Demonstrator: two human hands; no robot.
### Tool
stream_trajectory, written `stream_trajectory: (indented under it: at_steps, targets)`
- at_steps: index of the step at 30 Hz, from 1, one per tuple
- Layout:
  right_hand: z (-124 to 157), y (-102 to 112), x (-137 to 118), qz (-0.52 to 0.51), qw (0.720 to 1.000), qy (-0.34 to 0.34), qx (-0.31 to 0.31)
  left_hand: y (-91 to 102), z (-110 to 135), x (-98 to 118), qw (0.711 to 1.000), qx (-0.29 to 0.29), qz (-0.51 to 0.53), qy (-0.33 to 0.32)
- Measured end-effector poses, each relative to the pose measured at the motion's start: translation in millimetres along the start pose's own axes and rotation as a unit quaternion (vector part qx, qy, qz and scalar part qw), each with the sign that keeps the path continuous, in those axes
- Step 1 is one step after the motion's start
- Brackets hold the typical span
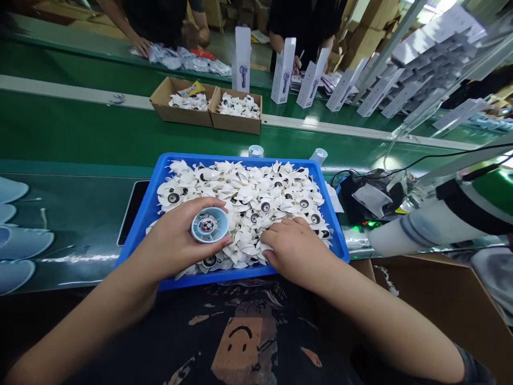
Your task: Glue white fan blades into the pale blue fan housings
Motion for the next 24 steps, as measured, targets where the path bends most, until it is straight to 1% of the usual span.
stream_trajectory:
  at_steps: [4, 6, 7, 8, 9, 10, 11, 12, 14, 16, 17, 18, 19, 20, 21, 24]
  targets:
    - [3, -1, -8, 0.019, 1.000, 0.000, -0.001, 0.0, 0, -1, 1.000, 0.004, -0.005, -0.002]
    - [6, 0, -8, 0.012, 1.000, -0.011, 0.016, 0.1, 0, 0, 1.000, 0.006, -0.005, -0.006]
    - [7, 3, -5, -0.016, 0.999, -0.021, 0.034, 0.5, 1, 0, 1.000, 0.009, -0.005, -0.008]
    - [9, 6, -1, -0.083, 0.994, -0.034, 0.057, 1.2, 1, 0, 1.000, 0.014, -0.004, -0.008]
    - [11, 8, 4, -0.180, 0.980, -0.046, 0.077, 2.0, 2, 0, 1.000, 0.019, -0.002, -0.006]
    - [12, 9, 8, -0.285, 0.952, -0.055, 0.094, 2.7, 2, 0, 1.000, 0.023, 0.000, -0.004]
    - [13, 7, 13, -0.395, 0.911, -0.059, 0.103, 3.0, 3, 0, 1.000, 0.024, 0.003, -0.004]
    - [12, 3, 15, -0.506, 0.855, -0.059, 0.098, 2.9, 3, 2, 1.000, 0.024, 0.008, -0.009]
    - [10, -11, 13, -0.693, 0.716, -0.054, 0.062, 1.4, 4, 7, 0.999, 0.016, 0.024, -0.030]
    - [5, -25, 6, -0.824, 0.565, -0.050, 0.017, -0.8, 4, 12, 0.998, 0.007, 0.040, -0.049]
    - [3, -30, 1, -0.863, 0.503, -0.048, -0.001, -1.8, 5, 14, 0.997, 0.004, 0.045, -0.056]
    - [1, -33, -2, -0.881, 0.471, -0.046, -0.008, -2.8, 5, 14, 0.997, 0.001, 0.045, -0.059]
    - [0, -35, -4, -0.888, 0.457, -0.046, -0.010, -4.2, 5, 14, 0.997, -0.003, 0.041, -0.060]
    - [-2, -36, -5, -0.890, 0.454, -0.048, -0.009, -5.8, 5, 14, 0.997, -0.010, 0.033, -0.064]
    - [-3, -37, -5, -0.886, 0.460, -0.052, -0.006, -7.5, 5, 15, 0.997, -0.017, 0.022, -0.070]
    - [-5, -41, -3, -0.868, 0.492, -0.067, 0.005, -10.1, 4, 18, 0.994, -0.031, -0.009, -0.105]
Point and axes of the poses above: each hand's wrist, its own z-axis away from the middle knuckle, its own y-axis out of the back of the hand, x = y × z, the point moved 8 cm from there along -z, towards the middle knuckle, and after that the axes turned 5 degrees about -y, right-handed, at the moved point
